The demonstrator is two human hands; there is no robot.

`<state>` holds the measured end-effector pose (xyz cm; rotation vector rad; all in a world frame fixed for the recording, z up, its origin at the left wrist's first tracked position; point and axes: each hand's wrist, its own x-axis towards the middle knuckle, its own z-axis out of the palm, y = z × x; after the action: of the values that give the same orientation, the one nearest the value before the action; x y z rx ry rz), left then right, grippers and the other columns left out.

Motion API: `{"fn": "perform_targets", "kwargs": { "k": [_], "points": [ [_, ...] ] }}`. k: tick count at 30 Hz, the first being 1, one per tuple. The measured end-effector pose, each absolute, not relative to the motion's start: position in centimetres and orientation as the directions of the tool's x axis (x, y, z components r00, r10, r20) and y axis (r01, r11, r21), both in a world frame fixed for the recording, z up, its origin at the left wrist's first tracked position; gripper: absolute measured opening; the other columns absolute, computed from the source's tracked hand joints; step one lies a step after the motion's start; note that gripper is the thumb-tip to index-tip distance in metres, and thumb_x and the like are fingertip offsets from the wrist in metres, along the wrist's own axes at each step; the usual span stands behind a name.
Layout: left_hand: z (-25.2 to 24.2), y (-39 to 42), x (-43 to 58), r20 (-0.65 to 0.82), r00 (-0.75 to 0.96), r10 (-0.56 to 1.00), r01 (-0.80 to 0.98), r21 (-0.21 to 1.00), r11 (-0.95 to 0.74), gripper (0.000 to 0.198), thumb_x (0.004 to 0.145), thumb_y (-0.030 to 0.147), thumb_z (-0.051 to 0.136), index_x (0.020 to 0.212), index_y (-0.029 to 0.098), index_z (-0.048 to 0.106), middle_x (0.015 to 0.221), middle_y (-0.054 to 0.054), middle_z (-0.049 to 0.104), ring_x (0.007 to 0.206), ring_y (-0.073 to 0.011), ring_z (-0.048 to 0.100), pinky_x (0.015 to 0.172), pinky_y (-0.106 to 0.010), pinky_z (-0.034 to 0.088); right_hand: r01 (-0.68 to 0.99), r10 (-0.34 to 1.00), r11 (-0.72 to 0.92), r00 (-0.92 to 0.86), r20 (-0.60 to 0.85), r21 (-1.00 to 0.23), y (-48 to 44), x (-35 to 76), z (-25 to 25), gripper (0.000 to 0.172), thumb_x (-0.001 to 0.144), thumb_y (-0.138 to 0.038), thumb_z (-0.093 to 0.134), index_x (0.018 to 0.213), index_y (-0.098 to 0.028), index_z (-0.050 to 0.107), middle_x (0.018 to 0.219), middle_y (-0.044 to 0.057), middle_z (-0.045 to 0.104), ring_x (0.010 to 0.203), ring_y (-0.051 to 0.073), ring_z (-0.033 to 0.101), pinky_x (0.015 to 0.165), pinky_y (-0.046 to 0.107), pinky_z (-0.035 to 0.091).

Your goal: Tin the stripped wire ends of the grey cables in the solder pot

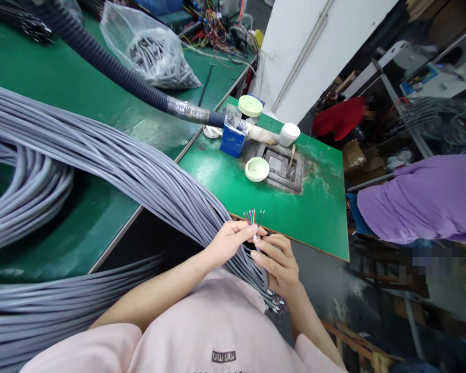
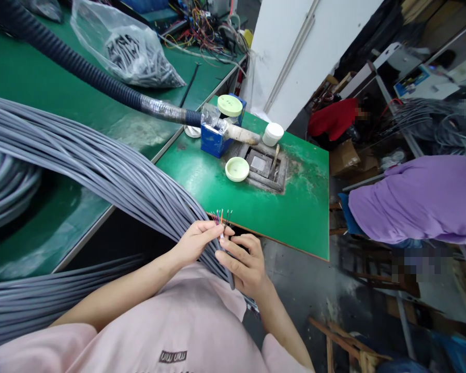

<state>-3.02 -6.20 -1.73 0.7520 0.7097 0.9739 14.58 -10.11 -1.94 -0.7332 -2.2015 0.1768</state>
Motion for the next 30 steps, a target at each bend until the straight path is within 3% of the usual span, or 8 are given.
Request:
{"fn": "perform_targets", "kwargs": {
  "k": [13, 21, 25, 28, 30],
  "points": [
    [-2.0, -6.8, -2.5, -0.252, 0.447, 0.858, -0.515, 0.712, 0.477, 0.040, 0.068, 0.052, 0.075, 0.075, 0.013, 0.076, 0.064, -0.004, 0.067, 0.061, -0.0100, 0.055, 0.064, -0.022, 0.040, 0.459, 0.576, 0.808, -0.486, 0.657, -0.369, -10.9, 14.2, -1.8, 0.045, 0.087, -0.010, 0.058, 0.128, -0.027, 0.058, 0.120, 0.008, 0.067, 0.110, 0.024, 0.057, 0.090, 0.048, 0.049],
    [-2.3, -7.0, -2.7, -0.234, 0.447, 0.864, -0.493, 0.742, 0.455, 0.038, 0.070, 0.051, 0.074, 0.076, 0.013, 0.076, 0.063, -0.005, 0.068, 0.062, -0.0115, 0.056, 0.065, -0.024, 0.042, 0.461, 0.610, 0.782, -0.430, 0.665, -0.419, -12.0, 13.5, -1.4, 0.047, 0.087, -0.005, 0.046, 0.129, -0.024, 0.057, 0.121, 0.011, 0.065, 0.109, 0.025, 0.059, 0.088, 0.048, 0.050],
    [-2.0, -7.1, -2.9, -0.211, 0.441, 0.872, -0.446, 0.792, 0.417, 0.042, 0.071, 0.054, 0.071, 0.076, 0.013, 0.077, 0.062, -0.006, 0.068, 0.060, -0.0136, 0.057, 0.065, -0.026, 0.044, 0.499, 0.744, 0.646, -0.243, 0.622, -0.577, -12.5, 13.3, -1.3, 0.037, 0.085, -0.006, 0.052, 0.115, -0.024, 0.063, 0.100, 0.008, 0.069, 0.091, 0.022, 0.064, 0.078, 0.041, 0.052],
    [-2.0, -7.3, -3.0, -0.204, 0.454, 0.867, -0.416, 0.813, 0.409, 0.043, 0.072, 0.055, 0.070, 0.078, 0.013, 0.077, 0.063, -0.006, 0.068, 0.059, -0.0137, 0.057, 0.063, -0.026, 0.045, 0.438, 0.862, 0.503, -0.194, 0.468, -0.745, -12.7, 13.0, -1.2, 0.016, 0.087, -0.012, 0.053, 0.088, -0.020, 0.067, 0.074, 0.003, 0.064, 0.070, 0.017, 0.059, 0.065, 0.032, 0.048],
    [-2.1, -7.4, -3.0, -0.197, 0.463, 0.864, -0.412, 0.815, 0.406, 0.042, 0.073, 0.054, 0.069, 0.078, 0.013, 0.077, 0.064, -0.006, 0.068, 0.060, -0.0137, 0.058, 0.065, -0.026, 0.045, 0.411, 0.913, 0.409, -0.190, 0.362, -0.815, -12.7, 12.7, -1.2, 0.018, 0.088, -0.017, 0.053, 0.073, -0.019, 0.063, 0.064, 0.001, 0.059, 0.062, 0.014, 0.055, 0.059, 0.029, 0.043]
  ]
}}
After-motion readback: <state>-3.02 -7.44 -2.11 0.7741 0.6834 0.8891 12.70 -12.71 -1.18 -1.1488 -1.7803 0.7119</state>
